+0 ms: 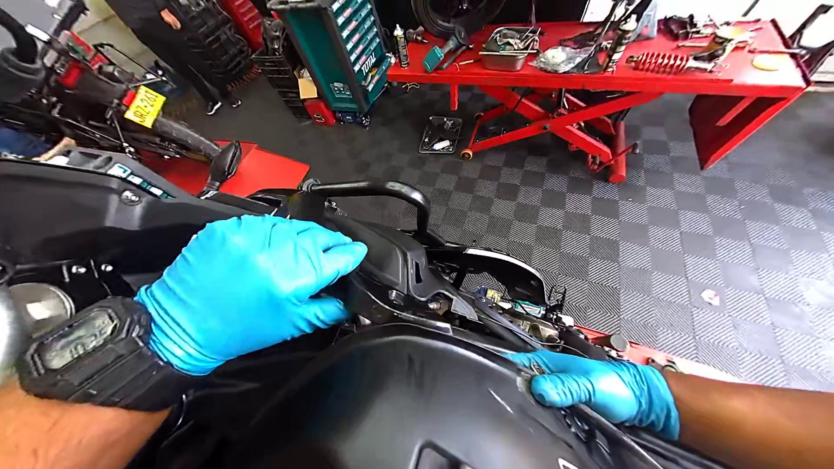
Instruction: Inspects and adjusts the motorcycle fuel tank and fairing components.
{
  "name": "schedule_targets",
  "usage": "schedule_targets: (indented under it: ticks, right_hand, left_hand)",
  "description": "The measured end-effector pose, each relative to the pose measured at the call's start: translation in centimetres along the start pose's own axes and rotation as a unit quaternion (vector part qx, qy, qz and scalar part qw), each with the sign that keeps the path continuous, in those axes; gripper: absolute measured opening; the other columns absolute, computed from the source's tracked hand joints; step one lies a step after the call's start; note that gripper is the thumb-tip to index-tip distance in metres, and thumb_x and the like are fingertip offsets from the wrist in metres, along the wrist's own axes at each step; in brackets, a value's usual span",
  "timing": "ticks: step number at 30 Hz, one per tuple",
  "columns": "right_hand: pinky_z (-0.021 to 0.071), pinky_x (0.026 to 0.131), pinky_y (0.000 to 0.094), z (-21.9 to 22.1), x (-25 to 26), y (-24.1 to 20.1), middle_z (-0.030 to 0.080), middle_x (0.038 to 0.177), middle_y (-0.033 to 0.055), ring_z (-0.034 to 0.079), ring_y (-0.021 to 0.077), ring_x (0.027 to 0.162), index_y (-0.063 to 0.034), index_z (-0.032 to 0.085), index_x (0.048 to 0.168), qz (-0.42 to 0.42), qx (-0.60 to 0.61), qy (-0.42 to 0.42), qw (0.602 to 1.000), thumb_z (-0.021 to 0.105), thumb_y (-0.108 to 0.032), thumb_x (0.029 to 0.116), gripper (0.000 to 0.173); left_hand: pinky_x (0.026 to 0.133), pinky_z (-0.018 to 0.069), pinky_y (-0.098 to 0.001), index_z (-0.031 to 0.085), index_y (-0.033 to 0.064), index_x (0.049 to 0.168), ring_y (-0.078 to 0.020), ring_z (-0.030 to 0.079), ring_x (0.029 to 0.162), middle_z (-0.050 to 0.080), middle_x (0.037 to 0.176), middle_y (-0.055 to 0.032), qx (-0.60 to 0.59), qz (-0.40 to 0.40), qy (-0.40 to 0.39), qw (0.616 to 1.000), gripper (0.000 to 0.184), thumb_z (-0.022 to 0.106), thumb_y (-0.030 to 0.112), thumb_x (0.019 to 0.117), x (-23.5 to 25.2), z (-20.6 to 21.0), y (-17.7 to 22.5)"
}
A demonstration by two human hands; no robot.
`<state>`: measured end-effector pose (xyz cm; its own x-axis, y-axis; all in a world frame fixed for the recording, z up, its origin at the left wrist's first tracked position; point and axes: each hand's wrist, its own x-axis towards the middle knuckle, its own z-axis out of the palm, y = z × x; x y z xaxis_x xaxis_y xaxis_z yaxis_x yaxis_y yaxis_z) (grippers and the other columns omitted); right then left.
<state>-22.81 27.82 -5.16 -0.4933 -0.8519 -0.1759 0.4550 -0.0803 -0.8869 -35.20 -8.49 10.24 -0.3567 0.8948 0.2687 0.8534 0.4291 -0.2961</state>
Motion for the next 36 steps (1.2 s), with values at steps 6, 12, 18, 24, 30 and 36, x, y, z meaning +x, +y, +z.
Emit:
schedule_targets:
  ticks: [6, 12, 18, 24, 30, 36]
  right_hand:
    - [0.0536, 0.083, 0.0164, -0.1, 0.0, 0.5, 0.067, 0.105, -0.0120, 0.064, -0.0048, 0.094, -0.0209, 0.057, 0.136, 0.000, -0.007, 0.002, 1.000, 0.057, -0.067, 0.0942, 0.062]
    - [0.0523, 0.088, 0.0161, 0.0, 0.1, 0.3, 0.067, 0.107, -0.0150, 0.063, -0.0066, 0.099, -0.0226, 0.059, 0.132, 0.005, -0.007, 0.012, 1.000, 0.059, -0.067, 0.0930, 0.059]
    - [0.0519, 0.090, 0.0171, 0.2, 0.0, 0.2, 0.067, 0.112, -0.0128, 0.063, -0.0051, 0.102, -0.0207, 0.056, 0.137, 0.023, 0.003, 0.024, 0.999, 0.060, -0.068, 0.0913, 0.066]
    - [0.0518, 0.090, 0.0174, 0.0, 0.2, 0.3, 0.067, 0.110, -0.0138, 0.063, -0.0051, 0.102, -0.0225, 0.058, 0.132, 0.027, 0.004, 0.035, 0.999, 0.062, -0.069, 0.0897, 0.063]
    - [0.0537, 0.086, 0.0174, -0.5, 0.6, 0.2, 0.069, 0.104, -0.0147, 0.065, -0.0049, 0.097, -0.0259, 0.062, 0.121, 0.038, 0.020, 0.039, 0.998, 0.063, -0.071, 0.0878, 0.056]
    - [0.0536, 0.088, 0.0188, -0.8, 0.8, 0.1, 0.069, 0.107, -0.0140, 0.065, -0.0037, 0.101, -0.0271, 0.062, 0.124, 0.052, 0.034, 0.047, 0.997, 0.064, -0.071, 0.0867, 0.058]
  left_hand:
    - [0.072, 0.0579, -0.0476, 0.077, 0.0084, 0.114, -0.0300, 0.075, 0.094, 0.076, 0.109, -0.0134, -0.003, -0.006, 0.007, 1.000, 0.047, 0.057, 0.045, 0.0921, -0.1, 0.2, -0.2]
    - [0.072, 0.0577, -0.0471, 0.077, 0.0097, 0.117, -0.0287, 0.075, 0.091, 0.077, 0.107, -0.0121, 0.003, -0.028, 0.014, 1.000, 0.049, 0.054, 0.047, 0.0929, -0.3, 0.4, -0.2]
    - [0.075, 0.0589, -0.0466, 0.078, 0.0113, 0.112, -0.0251, 0.075, 0.092, 0.078, 0.106, -0.0088, -0.016, -0.034, 0.028, 0.999, 0.047, 0.058, 0.049, 0.0934, -0.2, 0.5, -0.4]
    - [0.074, 0.0589, -0.0466, 0.078, 0.0100, 0.111, -0.0258, 0.075, 0.092, 0.078, 0.106, -0.0102, -0.016, -0.033, 0.026, 0.999, 0.048, 0.058, 0.049, 0.0931, -0.1, 0.2, -0.2]
    - [0.074, 0.0585, -0.0470, 0.078, 0.0081, 0.113, -0.0280, 0.075, 0.095, 0.077, 0.108, -0.0127, -0.009, -0.026, 0.029, 0.999, 0.051, 0.056, 0.050, 0.0940, -0.2, 0.0, 0.1]
    - [0.072, 0.0581, -0.0470, 0.077, 0.0073, 0.114, -0.0288, 0.075, 0.093, 0.077, 0.107, -0.0134, 0.001, -0.020, 0.039, 0.999, 0.051, 0.054, 0.049, 0.0950, -0.3, -0.1, 0.1]
